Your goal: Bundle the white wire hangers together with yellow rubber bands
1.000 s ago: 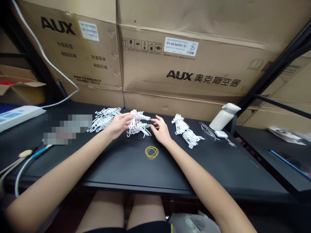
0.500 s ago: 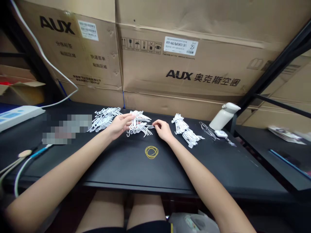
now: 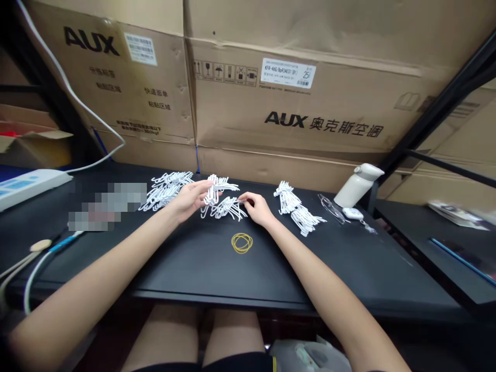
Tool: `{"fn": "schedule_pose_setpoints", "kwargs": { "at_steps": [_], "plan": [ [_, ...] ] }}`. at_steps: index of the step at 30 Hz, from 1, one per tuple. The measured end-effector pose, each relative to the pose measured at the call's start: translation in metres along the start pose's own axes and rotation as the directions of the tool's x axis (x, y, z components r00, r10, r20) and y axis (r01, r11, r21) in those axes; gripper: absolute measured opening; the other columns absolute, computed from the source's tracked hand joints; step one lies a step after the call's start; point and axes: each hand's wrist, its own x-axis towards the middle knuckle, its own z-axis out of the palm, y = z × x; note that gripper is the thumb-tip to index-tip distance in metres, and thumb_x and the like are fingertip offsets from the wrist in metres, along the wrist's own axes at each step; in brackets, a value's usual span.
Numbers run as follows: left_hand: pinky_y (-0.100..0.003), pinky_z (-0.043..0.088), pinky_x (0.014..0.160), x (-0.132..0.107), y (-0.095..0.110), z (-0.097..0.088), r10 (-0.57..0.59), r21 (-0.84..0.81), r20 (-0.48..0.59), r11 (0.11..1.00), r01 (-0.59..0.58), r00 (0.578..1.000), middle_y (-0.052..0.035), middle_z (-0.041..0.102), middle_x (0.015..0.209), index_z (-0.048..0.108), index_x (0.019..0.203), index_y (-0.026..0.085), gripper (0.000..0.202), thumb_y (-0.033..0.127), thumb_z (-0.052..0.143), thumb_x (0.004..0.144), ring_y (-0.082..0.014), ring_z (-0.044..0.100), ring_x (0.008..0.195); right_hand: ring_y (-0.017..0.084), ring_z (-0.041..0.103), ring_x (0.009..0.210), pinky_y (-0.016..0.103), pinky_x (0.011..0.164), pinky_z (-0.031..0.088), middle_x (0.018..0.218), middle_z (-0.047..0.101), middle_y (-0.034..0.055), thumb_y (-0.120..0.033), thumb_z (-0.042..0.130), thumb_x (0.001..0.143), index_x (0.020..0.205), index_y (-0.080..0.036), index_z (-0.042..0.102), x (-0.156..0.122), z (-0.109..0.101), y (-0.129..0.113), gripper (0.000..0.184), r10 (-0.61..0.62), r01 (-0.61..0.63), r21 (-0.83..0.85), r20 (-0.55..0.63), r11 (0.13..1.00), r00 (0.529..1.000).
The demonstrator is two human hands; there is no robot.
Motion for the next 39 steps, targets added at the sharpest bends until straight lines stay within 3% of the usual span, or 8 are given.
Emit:
{"fn": "schedule_pose_setpoints", "kwargs": {
  "at_steps": [6,12,15,18,20,23,29,39],
  "plan": [
    [-0.023,0.053,0.061,0.001,-0.001,-0.001,-0.011,-0.001,0.012,1.000,0.011,1.000,-0.0106,0.070,0.093,0.068,0.087,0.011,0.020,0.024,0.070,0.072,-0.0161,0.068,0.075,0.016,0.056,0.073,0.032,0.073,0.045,0.085,0.061,0.0046,-0.015,0.047,0.077,0.078,-0.018,0.063,-0.001,-0.001,-0.002,0.016,0.024,-0.027,-0.034,-0.082,0.999,0.996],
    [-0.025,0.052,0.065,-0.006,-0.001,0.000,-0.063,0.155,0.237,0.988,0.027,0.970,-0.0099,0.070,0.087,0.069,0.088,0.012,0.027,0.033,0.072,0.071,-0.0176,0.068,0.077,0.016,0.060,0.067,0.029,0.063,0.050,0.083,0.064,0.0043,-0.028,0.058,0.075,0.086,-0.018,0.062,0.000,0.005,-0.002,0.016,0.115,-0.105,0.140,-0.064,0.985,0.991],
    [-0.023,0.050,0.062,-0.014,0.002,0.004,-0.120,0.271,0.360,0.962,0.019,0.925,-0.0089,0.071,0.084,0.070,0.090,0.014,0.027,0.036,0.069,0.074,-0.0168,0.067,0.075,0.016,0.063,0.064,0.031,0.062,0.053,0.077,0.065,0.0042,-0.034,0.060,0.074,0.085,-0.017,0.060,-0.001,0.009,-0.003,0.020,0.179,-0.161,0.245,-0.050,0.956,0.983],
    [-0.021,0.048,0.058,-0.021,0.005,0.008,-0.235,0.455,0.496,0.890,-0.020,0.836,-0.0087,0.072,0.084,0.071,0.098,0.016,0.032,0.037,0.068,0.075,-0.0168,0.067,0.076,0.017,0.064,0.066,0.032,0.064,0.055,0.072,0.065,0.0027,-0.035,0.062,0.073,0.081,-0.018,0.059,-0.001,0.009,-0.006,0.019,0.225,-0.204,0.316,-0.032,0.927,0.974],
    [-0.021,0.048,0.056,-0.023,0.004,0.009,-0.286,0.557,0.518,0.828,-0.064,0.806,-0.0085,0.072,0.084,0.071,0.099,0.016,0.034,0.038,0.069,0.073,-0.0171,0.067,0.075,0.017,0.065,0.068,0.032,0.066,0.055,0.071,0.065,0.0022,-0.033,0.063,0.071,0.078,-0.018,0.059,0.000,0.007,-0.008,0.017,0.244,-0.225,0.342,-0.014,0.912,0.970],
    [-0.022,0.049,0.057,-0.021,0.001,0.008,-0.290,0.626,0.482,0.774,-0.094,0.827,-0.0082,0.072,0.084,0.072,0.097,0.015,0.037,0.040,0.071,0.071,-0.0175,0.066,0.074,0.016,0.064,0.069,0.032,0.069,0.055,0.069,0.064,0.0010,-0.027,0.063,0.069,0.073,-0.017,0.061,0.002,-0.001,-0.007,0.011,0.266,-0.251,0.357,0.008,0.900,0.964],
    [-0.024,0.050,0.057,-0.018,0.002,0.005,-0.277,0.625,0.440,0.778,-0.070,0.854,-0.0086,0.072,0.079,0.071,0.100,0.015,0.042,0.043,0.072,0.069,-0.0187,0.067,0.072,0.014,0.061,0.067,0.027,0.065,0.052,0.066,0.063,-0.0004,-0.020,0.061,0.064,0.067,-0.017,0.062,0.005,-0.014,0.000,0.004,0.336,-0.310,0.366,-0.007,0.877,0.942],
    [-0.023,0.050,0.055,-0.019,0.004,0.004,-0.221,0.602,0.427,0.793,-0.093,0.877,-0.0093,0.073,0.079,0.073,0.096,0.017,0.036,0.041,0.071,0.070,-0.0201,0.068,0.072,0.015,0.064,0.073,0.025,0.064,0.051,0.077,0.070,0.0036,-0.019,0.058,0.068,0.077,-0.017,0.068,0.003,-0.014,-0.004,0.013,0.363,-0.367,0.395,0.087,0.842,0.928]
  ]
}}
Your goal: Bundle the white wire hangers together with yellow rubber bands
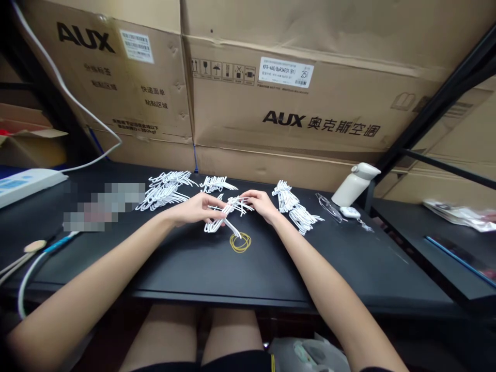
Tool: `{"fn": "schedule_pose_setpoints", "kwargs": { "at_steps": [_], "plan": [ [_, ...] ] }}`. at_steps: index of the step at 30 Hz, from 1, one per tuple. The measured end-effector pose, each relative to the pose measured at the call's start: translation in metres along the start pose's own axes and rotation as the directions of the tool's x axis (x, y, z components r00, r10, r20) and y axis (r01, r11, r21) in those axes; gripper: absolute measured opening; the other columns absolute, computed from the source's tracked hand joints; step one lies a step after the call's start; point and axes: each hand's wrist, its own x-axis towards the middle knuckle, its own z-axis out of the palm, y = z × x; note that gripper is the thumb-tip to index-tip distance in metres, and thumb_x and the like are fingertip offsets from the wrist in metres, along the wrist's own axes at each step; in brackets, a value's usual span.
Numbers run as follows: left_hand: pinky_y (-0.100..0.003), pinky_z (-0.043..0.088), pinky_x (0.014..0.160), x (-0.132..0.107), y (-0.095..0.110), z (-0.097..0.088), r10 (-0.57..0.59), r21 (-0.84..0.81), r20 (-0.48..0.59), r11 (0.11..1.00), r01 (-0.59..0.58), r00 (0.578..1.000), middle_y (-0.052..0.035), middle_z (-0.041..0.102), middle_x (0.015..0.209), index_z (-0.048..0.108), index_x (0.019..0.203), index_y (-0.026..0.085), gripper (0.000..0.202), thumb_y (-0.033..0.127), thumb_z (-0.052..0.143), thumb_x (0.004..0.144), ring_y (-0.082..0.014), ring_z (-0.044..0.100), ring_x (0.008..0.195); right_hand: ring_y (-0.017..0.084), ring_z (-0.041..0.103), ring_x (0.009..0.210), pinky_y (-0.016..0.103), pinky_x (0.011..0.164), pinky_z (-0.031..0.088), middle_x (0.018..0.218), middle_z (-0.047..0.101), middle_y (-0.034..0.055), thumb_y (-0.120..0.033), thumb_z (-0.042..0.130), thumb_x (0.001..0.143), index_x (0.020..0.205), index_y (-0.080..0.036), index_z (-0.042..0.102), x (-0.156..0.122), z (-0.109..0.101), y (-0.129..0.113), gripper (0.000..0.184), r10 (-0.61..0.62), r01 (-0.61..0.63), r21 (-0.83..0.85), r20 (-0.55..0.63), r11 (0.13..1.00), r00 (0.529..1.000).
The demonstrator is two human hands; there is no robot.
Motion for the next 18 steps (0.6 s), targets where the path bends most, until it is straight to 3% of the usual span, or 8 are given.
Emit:
{"fn": "schedule_pose_setpoints", "kwargs": {
  "at_steps": [4,10,13,15,18],
  "plan": [
    [-0.022,0.050,0.056,-0.002,0.001,-0.004,-0.003,0.055,0.079,0.998,-0.001,0.997,-0.0078,0.073,0.083,0.074,0.094,0.018,0.033,0.040,0.071,0.070,-0.0190,0.067,0.073,0.016,0.064,0.078,0.027,0.070,0.052,0.083,0.071,0.0043,-0.023,0.060,0.071,0.082,-0.017,0.072,-0.005,0.004,-0.004,0.017,-0.031,0.031,-0.035,0.024,0.999,0.999],
    [-0.023,0.048,0.052,-0.005,0.004,0.000,0.003,0.028,0.196,1.000,-0.009,0.981,-0.0076,0.072,0.073,0.075,0.095,0.018,0.034,0.036,0.075,0.065,-0.0152,0.061,0.058,0.018,0.064,0.082,0.031,0.074,0.053,0.085,0.071,0.0059,-0.034,0.068,0.070,0.080,-0.016,0.069,-0.010,0.010,-0.004,0.020,-0.068,0.067,-0.042,-0.031,0.997,0.997],
    [-0.022,0.047,0.050,-0.004,0.003,0.005,0.045,-0.011,0.191,0.999,-0.044,0.980,-0.0112,0.071,0.102,0.075,0.092,0.020,0.032,0.037,0.074,0.065,-0.0143,0.062,0.061,0.018,0.065,0.084,0.031,0.078,0.052,0.087,0.071,0.0059,-0.035,0.069,0.070,0.082,-0.016,0.069,-0.011,0.009,-0.006,0.023,-0.072,0.071,-0.057,-0.014,0.996,0.997],
    [-0.022,0.047,0.052,-0.002,0.000,0.008,0.070,-0.019,0.181,0.998,-0.068,0.981,-0.0128,0.059,0.127,0.075,0.093,0.020,0.032,0.037,0.074,0.066,-0.0140,0.063,0.066,0.018,0.065,0.084,0.031,0.080,0.051,0.086,0.072,0.0056,-0.033,0.072,0.067,0.083,-0.016,0.071,-0.012,0.008,-0.007,0.024,-0.069,0.070,-0.080,0.015,0.994,0.998],
    [-0.022,0.048,0.053,0.000,-0.003,0.009,0.076,0.004,0.176,0.997,-0.078,0.982,-0.0135,0.042,0.143,0.074,0.096,0.019,0.035,0.036,0.074,0.066,-0.0128,0.064,0.066,0.018,0.065,0.079,0.031,0.078,0.050,0.082,0.072,0.0056,-0.031,0.076,0.063,0.080,-0.015,0.072,-0.012,0.003,-0.009,0.024,-0.054,0.060,-0.117,0.054,0.991,0.997]
  ]
}}
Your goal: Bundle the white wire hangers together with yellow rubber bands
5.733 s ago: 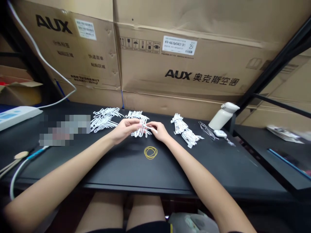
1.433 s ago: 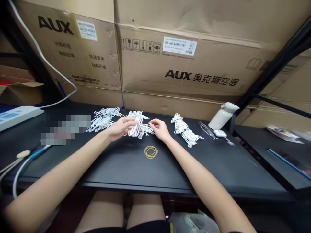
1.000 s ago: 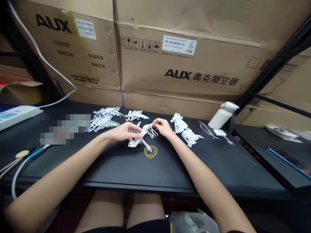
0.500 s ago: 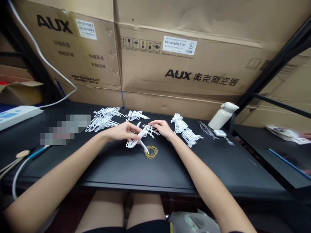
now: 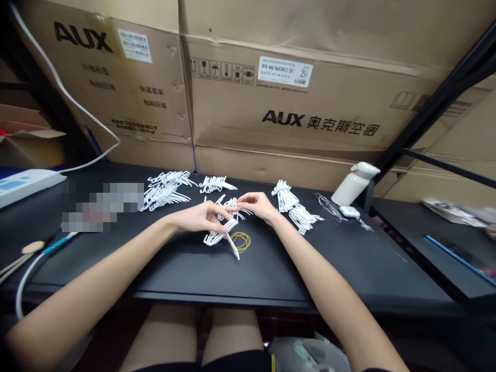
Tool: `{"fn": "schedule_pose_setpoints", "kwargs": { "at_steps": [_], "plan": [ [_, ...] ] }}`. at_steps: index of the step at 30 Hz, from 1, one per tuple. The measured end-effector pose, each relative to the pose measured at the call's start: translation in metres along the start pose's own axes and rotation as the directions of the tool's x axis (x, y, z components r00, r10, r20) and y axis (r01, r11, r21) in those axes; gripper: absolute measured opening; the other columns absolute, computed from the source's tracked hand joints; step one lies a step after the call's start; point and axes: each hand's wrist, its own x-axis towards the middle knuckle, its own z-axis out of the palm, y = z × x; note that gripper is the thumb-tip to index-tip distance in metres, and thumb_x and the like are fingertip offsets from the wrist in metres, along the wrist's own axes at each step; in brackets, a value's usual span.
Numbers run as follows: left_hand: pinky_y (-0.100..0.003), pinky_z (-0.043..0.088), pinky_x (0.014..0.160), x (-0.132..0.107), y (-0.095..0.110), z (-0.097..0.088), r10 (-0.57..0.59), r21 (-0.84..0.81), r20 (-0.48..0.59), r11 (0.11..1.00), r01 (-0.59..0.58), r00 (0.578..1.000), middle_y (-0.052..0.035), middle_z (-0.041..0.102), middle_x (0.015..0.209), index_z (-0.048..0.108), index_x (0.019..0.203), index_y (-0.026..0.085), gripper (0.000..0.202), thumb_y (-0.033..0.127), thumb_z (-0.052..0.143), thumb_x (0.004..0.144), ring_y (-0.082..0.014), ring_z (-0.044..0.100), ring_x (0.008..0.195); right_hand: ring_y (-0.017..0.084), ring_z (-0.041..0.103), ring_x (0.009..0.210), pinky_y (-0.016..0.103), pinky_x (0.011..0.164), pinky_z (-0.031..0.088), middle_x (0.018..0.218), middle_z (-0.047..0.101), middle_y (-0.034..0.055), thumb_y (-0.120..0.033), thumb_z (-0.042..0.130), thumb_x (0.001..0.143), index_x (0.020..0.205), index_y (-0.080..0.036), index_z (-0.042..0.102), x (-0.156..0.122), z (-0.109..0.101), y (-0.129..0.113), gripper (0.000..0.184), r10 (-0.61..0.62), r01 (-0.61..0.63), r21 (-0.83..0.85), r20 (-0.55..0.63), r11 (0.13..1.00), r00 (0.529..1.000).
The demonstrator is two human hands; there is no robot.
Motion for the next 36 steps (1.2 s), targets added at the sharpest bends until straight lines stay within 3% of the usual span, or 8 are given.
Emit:
{"fn": "schedule_pose_setpoints", "kwargs": {
  "at_steps": [6,16,21,24,27,30,33,36],
  "plan": [
    [-0.021,0.046,0.050,-0.002,0.001,-0.004,0.035,0.098,-0.006,0.995,-0.034,0.999,-0.0165,0.040,0.144,0.075,0.096,0.019,0.033,0.035,0.073,0.067,-0.0111,0.064,0.057,0.017,0.065,0.072,0.031,0.074,0.051,0.076,0.072,0.0043,-0.032,0.076,0.062,0.077,-0.016,0.072,0.001,-0.012,0.000,0.022,0.006,-0.009,-0.048,-0.060,0.999,0.998],
    [-0.022,0.045,0.048,-0.003,0.005,-0.003,0.037,0.112,-0.043,0.993,-0.032,0.998,-0.0151,0.051,0.135,0.076,0.092,0.019,0.031,0.032,0.075,0.064,-0.0161,0.067,0.059,0.014,0.063,0.066,0.022,0.051,0.050,0.073,0.070,0.0034,-0.031,0.070,0.068,0.080,-0.016,0.071,-0.002,-0.018,-0.012,0.019,0.024,-0.015,-0.074,0.121,0.997,0.992],
    [-0.021,0.044,0.048,-0.003,0.003,-0.007,0.073,0.157,-0.088,0.986,-0.059,0.993,-0.0133,0.064,0.119,0.076,0.088,0.020,0.027,0.031,0.076,0.063,-0.0204,0.069,0.069,0.011,0.054,0.048,0.020,0.038,0.041,0.062,0.064,0.0004,-0.031,0.070,0.068,0.080,-0.016,0.070,-0.001,-0.008,-0.008,0.020,-0.022,0.023,-0.054,0.030,0.998,0.999],
    [-0.021,0.047,0.054,-0.002,0.002,-0.009,0.081,0.137,-0.127,0.989,-0.063,0.989,-0.0122,0.069,0.109,0.076,0.086,0.020,0.025,0.031,0.075,0.064,-0.0243,0.068,0.088,0.014,0.059,0.052,0.024,0.040,0.046,0.069,0.066,0.0022,-0.032,0.072,0.066,0.083,-0.017,0.066,0.002,-0.004,-0.002,0.024,-0.015,0.016,0.009,-0.083,1.000,0.996],
    [-0.022,0.047,0.052,-0.002,0.005,-0.012,-0.011,0.058,-0.211,0.998,0.024,0.977,-0.0128,0.068,0.112,0.076,0.086,0.018,0.026,0.034,0.075,0.064,-0.0226,0.068,0.082,0.018,0.066,0.062,0.029,0.051,0.055,0.073,0.068,0.0042,-0.032,0.074,0.066,0.085,-0.017,0.064,0.003,-0.003,0.002,0.027,0.032,-0.019,0.090,-0.148,0.996,0.989],
    [-0.020,0.045,0.048,-0.003,0.008,-0.018,-0.097,-0.090,-0.333,0.993,0.071,0.938,-0.0120,0.072,0.087,0.074,0.090,0.015,0.030,0.035,0.072,0.068,-0.0169,0.066,0.066,0.019,0.068,0.071,0.033,0.066,0.059,0.077,0.069,0.0048,-0.031,0.076,0.064,0.085,-0.017,0.063,0.002,-0.005,0.003,0.028,0.060,-0.036,0.153,-0.155,0.988,0.986],
    [-0.021,0.049,0.054,-0.003,0.009,-0.027,-0.119,-0.316,-0.452,0.948,-0.034,0.884,-0.0109,0.072,0.086,0.072,0.092,0.013,0.028,0.031,0.071,0.070,-0.0170,0.067,0.071,0.018,0.069,0.072,0.033,0.070,0.060,0.077,0.069,0.0040,-0.029,0.076,0.064,0.083,-0.017,0.064,0.003,-0.005,0.003,0.026,0.065,-0.037,0.167,-0.163,0.985,0.985],
    [-0.022,0.053,0.059,-0.002,0.007,-0.036,-0.136,-0.496,-0.564,0.844,-0.203,0.814,-0.0106,0.070,0.098,0.070,0.088,0.013,0.019,0.024,0.067,0.073,-0.0160,0.067,0.075,0.015,0.065,0.059,0.029,0.055,0.058,0.068,0.066,0.0025,-0.025,0.078,0.061,0.077,-0.016,0.064,0.003,-0.003,0.006,0.023,0.069,-0.046,0.127,-0.183,0.991,0.981]
  ]
}}
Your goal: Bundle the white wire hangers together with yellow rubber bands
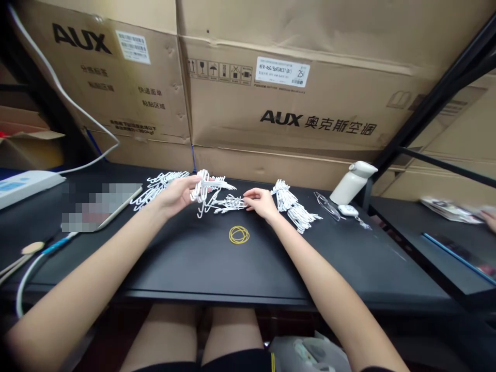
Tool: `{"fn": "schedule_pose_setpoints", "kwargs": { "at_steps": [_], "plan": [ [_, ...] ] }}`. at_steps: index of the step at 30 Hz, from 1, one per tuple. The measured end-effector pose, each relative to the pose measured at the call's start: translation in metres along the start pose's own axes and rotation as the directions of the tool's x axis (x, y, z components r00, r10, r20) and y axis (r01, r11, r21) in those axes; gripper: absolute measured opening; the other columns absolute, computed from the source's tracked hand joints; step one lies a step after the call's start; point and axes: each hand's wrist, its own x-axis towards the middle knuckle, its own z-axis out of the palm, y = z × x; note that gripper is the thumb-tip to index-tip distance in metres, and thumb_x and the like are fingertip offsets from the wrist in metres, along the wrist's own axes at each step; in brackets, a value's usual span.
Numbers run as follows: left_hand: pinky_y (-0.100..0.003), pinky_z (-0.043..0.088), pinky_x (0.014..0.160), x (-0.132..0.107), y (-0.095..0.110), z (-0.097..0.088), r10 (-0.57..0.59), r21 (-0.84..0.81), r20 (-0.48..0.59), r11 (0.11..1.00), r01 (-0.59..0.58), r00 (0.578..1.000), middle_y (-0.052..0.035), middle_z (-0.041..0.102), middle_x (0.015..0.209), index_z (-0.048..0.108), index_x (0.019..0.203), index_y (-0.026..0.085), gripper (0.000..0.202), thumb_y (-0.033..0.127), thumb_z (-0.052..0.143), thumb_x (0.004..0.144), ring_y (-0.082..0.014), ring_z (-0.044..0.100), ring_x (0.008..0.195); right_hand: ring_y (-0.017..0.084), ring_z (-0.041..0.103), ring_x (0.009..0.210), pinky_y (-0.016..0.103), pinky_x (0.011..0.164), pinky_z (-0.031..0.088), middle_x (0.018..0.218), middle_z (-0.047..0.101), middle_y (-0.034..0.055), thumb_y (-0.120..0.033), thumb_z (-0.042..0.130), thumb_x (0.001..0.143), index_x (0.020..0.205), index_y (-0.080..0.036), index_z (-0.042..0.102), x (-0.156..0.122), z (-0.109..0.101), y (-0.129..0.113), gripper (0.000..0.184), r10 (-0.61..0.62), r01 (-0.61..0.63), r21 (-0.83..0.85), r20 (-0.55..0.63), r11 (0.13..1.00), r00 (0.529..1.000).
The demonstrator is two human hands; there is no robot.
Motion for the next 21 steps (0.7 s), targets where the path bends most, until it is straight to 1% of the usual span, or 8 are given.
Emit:
{"fn": "schedule_pose_setpoints", "kwargs": {
  "at_steps": [2,5,11,13,15,18,21],
  "plan": [
    [-0.020,0.053,0.057,0.0031,0.0011,-0.0026,0.014,-0.109,-0.085,0.994,-0.023,0.996,-0.0092,0.071,0.096,0.068,0.084,0.013,0.014,0.022,0.065,0.074,-0.0142,0.067,0.071,0.015,0.063,0.053,0.027,0.047,0.055,0.063,0.065,0.0020,-0.023,0.079,0.058,0.074,-0.016,0.064,-0.0001,0.0012,0.0017,0.023,0.002,-0.002,-0.023,-0.003,1.000,1.000],
    [-0.020,0.053,0.054,0.0044,0.0017,-0.0042,0.011,-0.173,-0.141,0.984,-0.036,0.990,-0.0069,0.071,0.088,0.066,0.083,0.013,0.011,0.020,0.065,0.074,-0.0137,0.067,0.068,0.013,0.062,0.052,0.025,0.046,0.054,0.063,0.066,0.0023,-0.025,0.078,0.058,0.076,-0.015,0.065,-0.0007,0.0019,0.0027,0.024,0.005,-0.005,-0.026,0.003,1.000,1.000],
    [-0.020,0.054,0.053,0.0042,0.0001,-0.0038,-0.007,-0.123,-0.123,0.992,-0.008,0.992,-0.0086,0.071,0.089,0.066,0.084,0.012,0.013,0.020,0.065,0.075,-0.0147,0.067,0.068,0.013,0.063,0.053,0.028,0.055,0.057,0.066,0.068,0.0032,-0.032,0.077,0.059,0.077,-0.014,0.065,-0.0007,0.0029,0.0018,0.028,-0.028,0.027,-0.020,-0.039,0.999,0.999],
    [-0.020,0.053,0.053,0.0050,-0.0006,-0.0041,-0.009,-0.113,-0.122,0.994,-0.005,0.992,-0.0093,0.071,0.090,0.067,0.084,0.012,0.013,0.021,0.065,0.075,-0.0147,0.067,0.069,0.013,0.063,0.053,0.026,0.054,0.056,0.067,0.068,0.0030,-0.031,0.076,0.060,0.077,-0.014,0.065,-0.0005,0.0031,0.0011,0.026,-0.057,0.055,-0.036,-0.061,0.998,0.997],
    [-0.020,0.053,0.053,0.0055,-0.0011,-0.0045,-0.008,-0.110,-0.128,0.994,-0.006,0.992,-0.0095,0.070,0.090,0.067,0.085,0.012,0.014,0.021,0.064,0.075,-0.0146,0.067,0.069,0.012,0.062,0.052,0.024,0.050,0.055,0.067,0.068,0.0028,-0.028,0.077,0.060,0.076,-0.014,0.065,-0.0006,0.0025,0.0004,0.024,-0.074,0.071,-0.059,-0.064,0.996,0.995],
    [-0.021,0.053,0.054,0.0044,-0.0012,-0.0039,-0.010,-0.103,-0.134,0.995,-0.004,0.991,-0.0096,0.070,0.091,0.066,0.085,0.012,0.014,0.021,0.065,0.074,-0.0149,0.067,0.070,0.013,0.062,0.049,0.022,0.041,0.051,0.064,0.067,0.0035,-0.024,0.079,0.057,0.074,-0.014,0.067,-0.0017,0.0002,-0.0001,0.023,-0.041,0.039,-0.081,-0.019,0.996,0.999],
    [-0.022,0.053,0.055,0.0024,-0.0013,-0.0018,-0.029,-0.059,-0.105,0.998,0.023,0.994,-0.0104,0.070,0.093,0.066,0.086,0.011,0.016,0.020,0.066,0.073,-0.0167,0.068,0.072,0.015,0.063,0.050,0.023,0.043,0.053,0.061,0.067,0.0044,-0.022,0.080,0.055,0.072,-0.012,0.068,-0.0029,-0.0020,0.0001,0.023,0.026,-0.024,-0.063,0.037,0.998,0.999]
  ]
}}
